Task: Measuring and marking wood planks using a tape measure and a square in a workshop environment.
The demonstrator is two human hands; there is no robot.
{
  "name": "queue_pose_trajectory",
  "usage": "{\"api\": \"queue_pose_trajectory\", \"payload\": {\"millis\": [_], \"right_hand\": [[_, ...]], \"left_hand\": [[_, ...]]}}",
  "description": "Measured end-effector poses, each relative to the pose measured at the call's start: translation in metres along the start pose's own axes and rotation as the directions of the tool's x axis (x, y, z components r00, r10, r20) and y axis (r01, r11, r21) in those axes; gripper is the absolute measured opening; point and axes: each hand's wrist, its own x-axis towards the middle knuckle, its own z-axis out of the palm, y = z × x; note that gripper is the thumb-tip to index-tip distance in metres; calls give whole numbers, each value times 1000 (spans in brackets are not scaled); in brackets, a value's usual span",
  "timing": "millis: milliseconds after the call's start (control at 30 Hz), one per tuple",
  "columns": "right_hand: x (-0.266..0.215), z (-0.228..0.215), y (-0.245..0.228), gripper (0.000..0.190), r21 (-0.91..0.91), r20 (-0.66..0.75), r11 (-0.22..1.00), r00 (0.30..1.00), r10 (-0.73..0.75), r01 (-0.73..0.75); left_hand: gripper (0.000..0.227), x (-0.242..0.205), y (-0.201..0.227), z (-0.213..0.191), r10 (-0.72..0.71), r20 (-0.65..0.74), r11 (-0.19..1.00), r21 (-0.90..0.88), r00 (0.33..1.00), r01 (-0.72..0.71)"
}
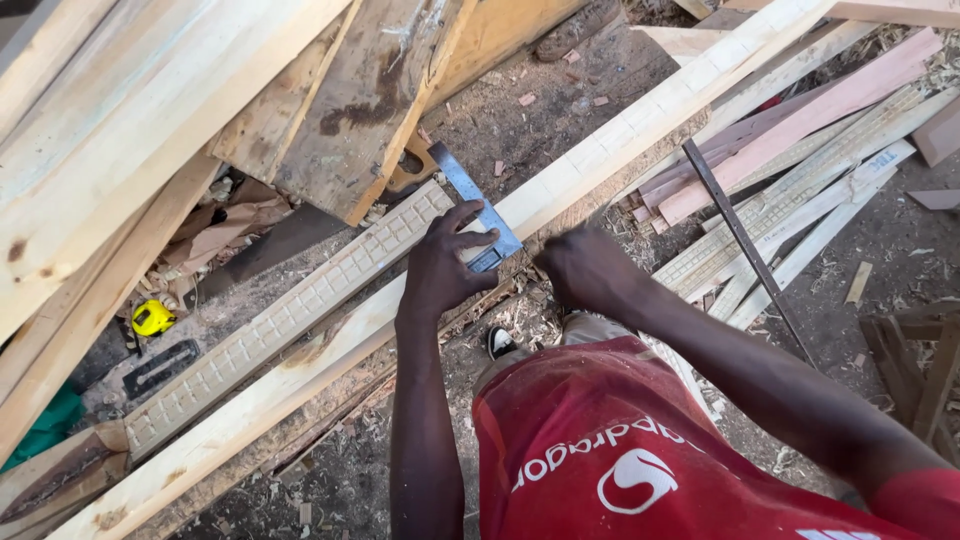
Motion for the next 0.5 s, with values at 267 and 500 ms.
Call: {"api": "queue_pose_trajectory", "payload": {"millis": [267,500], "right_hand": [[-34,-19,-35,17,399,108,885,971,216,-241],[-48,-7,-56,19,604,-9,738,923,385,-301]], "left_hand": [[52,0,-7,6,19,-22,1000,-9,1000,-19],[42,-18,-22,4,160,-139,984,-56,977,-169]]}}
